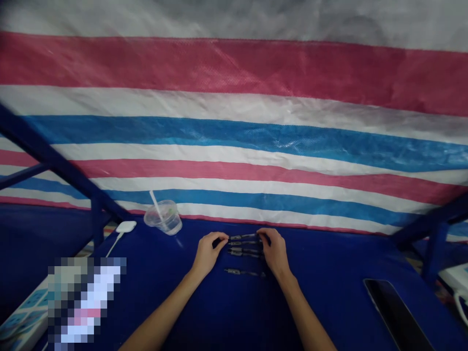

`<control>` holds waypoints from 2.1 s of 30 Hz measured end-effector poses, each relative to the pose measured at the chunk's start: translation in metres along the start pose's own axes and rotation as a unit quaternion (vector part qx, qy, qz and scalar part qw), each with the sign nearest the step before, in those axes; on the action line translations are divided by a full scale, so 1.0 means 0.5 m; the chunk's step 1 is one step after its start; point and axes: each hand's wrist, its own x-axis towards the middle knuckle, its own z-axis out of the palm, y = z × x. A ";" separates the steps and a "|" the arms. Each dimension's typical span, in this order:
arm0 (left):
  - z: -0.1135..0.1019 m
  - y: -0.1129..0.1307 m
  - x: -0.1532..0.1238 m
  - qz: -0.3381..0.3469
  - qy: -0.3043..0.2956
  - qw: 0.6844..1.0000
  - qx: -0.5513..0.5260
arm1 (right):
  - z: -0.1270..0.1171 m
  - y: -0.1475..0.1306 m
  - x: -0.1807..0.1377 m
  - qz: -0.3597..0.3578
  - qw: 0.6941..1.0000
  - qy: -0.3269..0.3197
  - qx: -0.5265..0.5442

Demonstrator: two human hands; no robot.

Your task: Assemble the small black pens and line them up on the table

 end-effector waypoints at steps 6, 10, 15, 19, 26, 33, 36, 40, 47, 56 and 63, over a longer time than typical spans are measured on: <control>-0.004 0.012 0.000 0.009 -0.027 0.999 0.041 | -0.003 0.004 0.008 0.011 0.999 -0.052 -0.012; -0.009 0.018 -0.001 0.008 -0.048 0.998 0.046 | -0.019 -0.012 -0.017 -0.014 0.992 -0.117 -0.038; -0.008 0.022 -0.004 0.011 -0.059 0.997 0.057 | -0.023 -0.015 -0.053 -0.055 0.983 -0.153 -0.082; -0.009 0.026 -0.006 0.013 -0.055 0.997 0.061 | -0.018 -0.004 -0.069 -0.059 0.983 -0.148 -0.089; -0.015 0.028 -0.005 0.061 -0.114 0.989 0.070 | -0.017 0.000 -0.068 -0.086 0.984 -0.130 -0.085; -0.006 0.018 -0.007 0.105 -0.172 0.976 0.085 | -0.016 0.005 -0.072 -0.084 0.989 -0.102 -0.071; -0.001 0.020 -0.010 0.115 -0.179 0.973 0.094 | -0.021 0.010 -0.074 -0.071 0.992 -0.093 -0.051; 0.004 0.028 -0.015 0.132 -0.189 0.968 0.099 | -0.033 0.020 -0.072 0.007 0.998 -0.056 0.017; 0.005 0.035 -0.015 0.150 -0.193 0.964 0.102 | -0.016 0.020 -0.075 0.106 0.978 -0.056 0.171; 0.005 0.040 -0.018 0.161 -0.189 0.963 0.101 | -0.014 0.029 -0.073 0.082 0.974 -0.056 0.201; 0.005 0.043 -0.020 0.153 -0.180 0.965 0.111 | -0.015 -0.009 -0.086 0.030 0.995 -0.013 0.098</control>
